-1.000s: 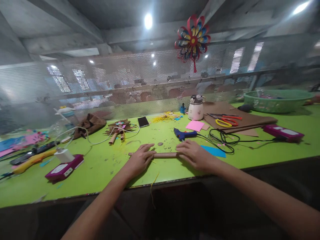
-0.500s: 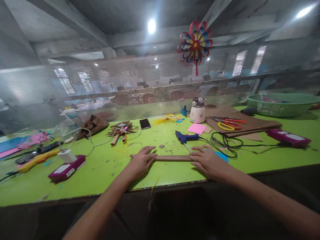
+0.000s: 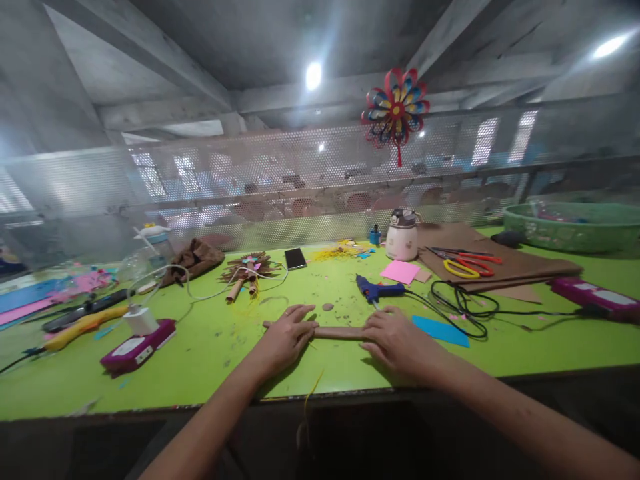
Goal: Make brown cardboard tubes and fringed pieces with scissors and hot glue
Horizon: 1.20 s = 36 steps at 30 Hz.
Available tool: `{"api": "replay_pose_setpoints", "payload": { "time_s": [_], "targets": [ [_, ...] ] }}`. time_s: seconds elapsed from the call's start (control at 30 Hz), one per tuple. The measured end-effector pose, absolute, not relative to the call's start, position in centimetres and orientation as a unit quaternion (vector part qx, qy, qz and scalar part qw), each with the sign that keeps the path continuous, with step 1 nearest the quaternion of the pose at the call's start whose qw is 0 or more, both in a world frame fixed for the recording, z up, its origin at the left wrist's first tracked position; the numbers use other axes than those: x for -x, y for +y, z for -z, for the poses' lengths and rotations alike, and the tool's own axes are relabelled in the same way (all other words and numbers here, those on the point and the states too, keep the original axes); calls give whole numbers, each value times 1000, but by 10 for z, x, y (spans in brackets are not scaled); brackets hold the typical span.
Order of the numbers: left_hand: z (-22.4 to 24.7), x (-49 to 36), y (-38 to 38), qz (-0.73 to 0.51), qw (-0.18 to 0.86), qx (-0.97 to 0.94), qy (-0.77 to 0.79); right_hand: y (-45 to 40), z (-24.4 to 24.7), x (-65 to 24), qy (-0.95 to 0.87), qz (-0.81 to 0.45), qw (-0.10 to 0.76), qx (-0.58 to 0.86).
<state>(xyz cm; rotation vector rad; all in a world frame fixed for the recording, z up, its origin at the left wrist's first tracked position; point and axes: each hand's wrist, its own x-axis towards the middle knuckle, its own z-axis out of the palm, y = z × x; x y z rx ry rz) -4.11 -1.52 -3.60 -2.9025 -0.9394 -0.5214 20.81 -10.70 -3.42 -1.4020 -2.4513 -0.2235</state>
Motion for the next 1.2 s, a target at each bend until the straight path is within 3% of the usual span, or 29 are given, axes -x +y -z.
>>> {"api": "replay_pose_setpoints", "payload": {
  "time_s": [0.17, 0.4, 0.77, 1.2],
  "targets": [
    [36, 40, -17, 175, 13, 937, -303, -119, 28, -224, -853, 101, 124, 497],
    [39, 42, -17, 184, 16, 933, -307, -113, 19, -204, -837, 111, 169, 509],
    [38, 42, -20, 196, 21, 932, -304, -100, 39, -203, -853, 116, 110, 497],
    [41, 41, -21, 209, 24, 928, -309, -107, 26, -207, -840, 98, 147, 513]
  ]
}}
